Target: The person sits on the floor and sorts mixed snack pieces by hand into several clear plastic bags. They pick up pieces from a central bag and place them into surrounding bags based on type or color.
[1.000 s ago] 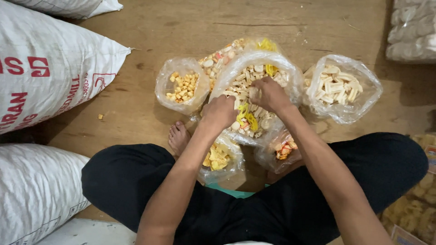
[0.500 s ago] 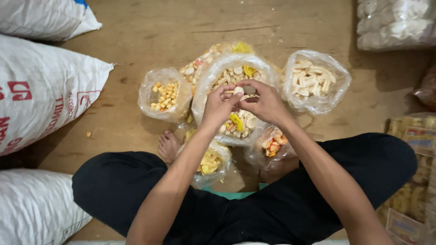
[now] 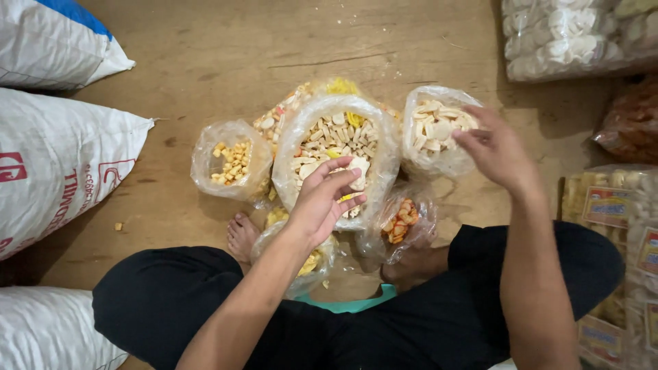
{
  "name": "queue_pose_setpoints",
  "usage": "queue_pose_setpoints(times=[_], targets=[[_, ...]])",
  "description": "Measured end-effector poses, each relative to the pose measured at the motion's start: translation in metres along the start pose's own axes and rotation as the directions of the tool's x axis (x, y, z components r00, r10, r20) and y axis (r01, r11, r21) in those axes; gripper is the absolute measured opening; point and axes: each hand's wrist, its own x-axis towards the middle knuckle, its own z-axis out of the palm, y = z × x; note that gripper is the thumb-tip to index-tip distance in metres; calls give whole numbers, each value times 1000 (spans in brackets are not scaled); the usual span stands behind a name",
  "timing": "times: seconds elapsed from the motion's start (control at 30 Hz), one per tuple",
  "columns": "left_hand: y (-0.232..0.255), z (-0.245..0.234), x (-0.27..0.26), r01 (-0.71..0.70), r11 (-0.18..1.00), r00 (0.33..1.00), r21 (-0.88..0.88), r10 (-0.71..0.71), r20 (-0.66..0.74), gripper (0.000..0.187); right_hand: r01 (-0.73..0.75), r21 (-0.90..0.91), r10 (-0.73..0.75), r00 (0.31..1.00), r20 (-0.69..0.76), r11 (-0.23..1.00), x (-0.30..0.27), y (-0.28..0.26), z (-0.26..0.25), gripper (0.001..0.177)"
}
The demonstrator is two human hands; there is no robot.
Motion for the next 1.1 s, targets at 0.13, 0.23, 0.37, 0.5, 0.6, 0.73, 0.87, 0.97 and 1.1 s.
queue_pose_setpoints(times=[0.13,0.23,0.37,0.5,0.6,0.73,0.87,0.97,1.1], targets=[[10,11,-4,107,994,989,27,-103,-106,51,-168,-215,147,983,-110,962,-21,-35,-12,52],[-8,0,9,-18,998,1000,65,18,-8,69,171,173,-174,985,0,970,-25,-29,15,50],[-13,-3,15,-17,996,999,92,13,49,78,285,259,-352,897,267,923,-35,-78,45,47],[-13,-5,14,-5,995,995,100,-5,102,81,211,312,-325,866,379,926,-33,-76,57,42],[-13,-5,9,4,992,990,122,-21,137,85,189,337,-321,861,395,922,-33,-80,55,53],[-7,4,2,7,992,990,125,-24,136,86,287,287,-384,841,381,914,-40,-79,65,74],[-16,4,4,24,993,990,114,-39,134,86,429,148,-454,836,308,891,-46,-76,76,73],[-20,1,12,41,991,989,125,-58,134,88,403,2,-386,877,285,915,-39,-65,62,69],[-10,-5,15,16,991,997,131,-26,76,75,220,-290,-205,975,83,931,-24,-53,26,67]])
